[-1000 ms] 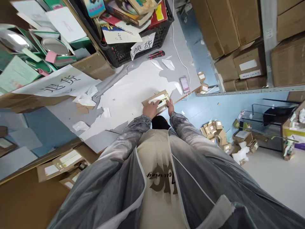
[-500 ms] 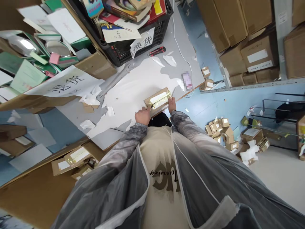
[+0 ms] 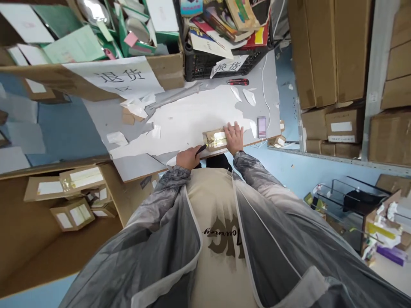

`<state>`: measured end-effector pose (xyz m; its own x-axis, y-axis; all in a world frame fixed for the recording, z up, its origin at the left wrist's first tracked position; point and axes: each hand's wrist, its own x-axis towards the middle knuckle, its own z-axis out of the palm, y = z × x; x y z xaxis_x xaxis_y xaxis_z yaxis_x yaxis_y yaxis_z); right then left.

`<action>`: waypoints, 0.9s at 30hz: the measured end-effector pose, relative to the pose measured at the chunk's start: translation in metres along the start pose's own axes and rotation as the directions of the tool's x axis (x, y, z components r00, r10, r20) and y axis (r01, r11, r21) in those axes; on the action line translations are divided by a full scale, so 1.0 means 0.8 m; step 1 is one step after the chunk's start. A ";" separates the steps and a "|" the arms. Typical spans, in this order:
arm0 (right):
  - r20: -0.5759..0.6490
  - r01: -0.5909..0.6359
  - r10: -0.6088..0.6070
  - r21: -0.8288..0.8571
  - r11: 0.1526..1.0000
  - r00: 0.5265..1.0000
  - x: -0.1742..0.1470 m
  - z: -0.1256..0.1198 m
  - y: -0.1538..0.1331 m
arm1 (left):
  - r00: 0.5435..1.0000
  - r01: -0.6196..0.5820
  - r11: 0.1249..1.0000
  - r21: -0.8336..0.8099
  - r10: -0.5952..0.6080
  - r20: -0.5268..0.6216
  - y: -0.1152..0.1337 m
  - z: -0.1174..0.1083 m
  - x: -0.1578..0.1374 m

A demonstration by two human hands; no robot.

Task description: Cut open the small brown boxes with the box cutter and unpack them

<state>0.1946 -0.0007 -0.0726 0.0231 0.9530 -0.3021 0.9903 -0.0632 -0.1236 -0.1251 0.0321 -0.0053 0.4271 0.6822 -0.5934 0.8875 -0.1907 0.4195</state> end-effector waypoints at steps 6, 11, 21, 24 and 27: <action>0.082 0.332 -0.331 0.002 0.943 0.940 0.046 -0.026 0.018 | 0.985 0.079 0.961 -0.264 -0.116 -0.128 -0.023 0.017 -0.013; 0.121 0.329 -0.319 -0.068 0.942 0.940 0.061 -0.027 0.011 | 0.985 0.108 0.905 -0.412 -0.152 -0.077 -0.025 0.030 0.002; 0.188 0.231 -0.220 -0.040 0.972 0.957 0.054 -0.038 -0.018 | 0.988 0.141 0.907 -0.397 -0.154 0.000 -0.008 0.032 0.001; 0.186 0.199 -0.187 -0.045 0.979 0.964 0.048 -0.035 -0.025 | 0.987 0.160 0.946 -0.280 -0.158 0.028 0.000 0.027 -0.014; 0.180 0.192 -0.182 -0.043 0.980 0.967 0.045 -0.030 -0.028 | 0.984 0.175 0.973 -0.148 -0.167 0.066 0.006 0.024 -0.031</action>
<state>0.1768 0.0420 -0.0579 -0.1823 0.8794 -0.4398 0.9812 0.1340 -0.1387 -0.1281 0.0008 -0.0018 0.2837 0.6563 -0.6992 0.9130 0.0381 0.4062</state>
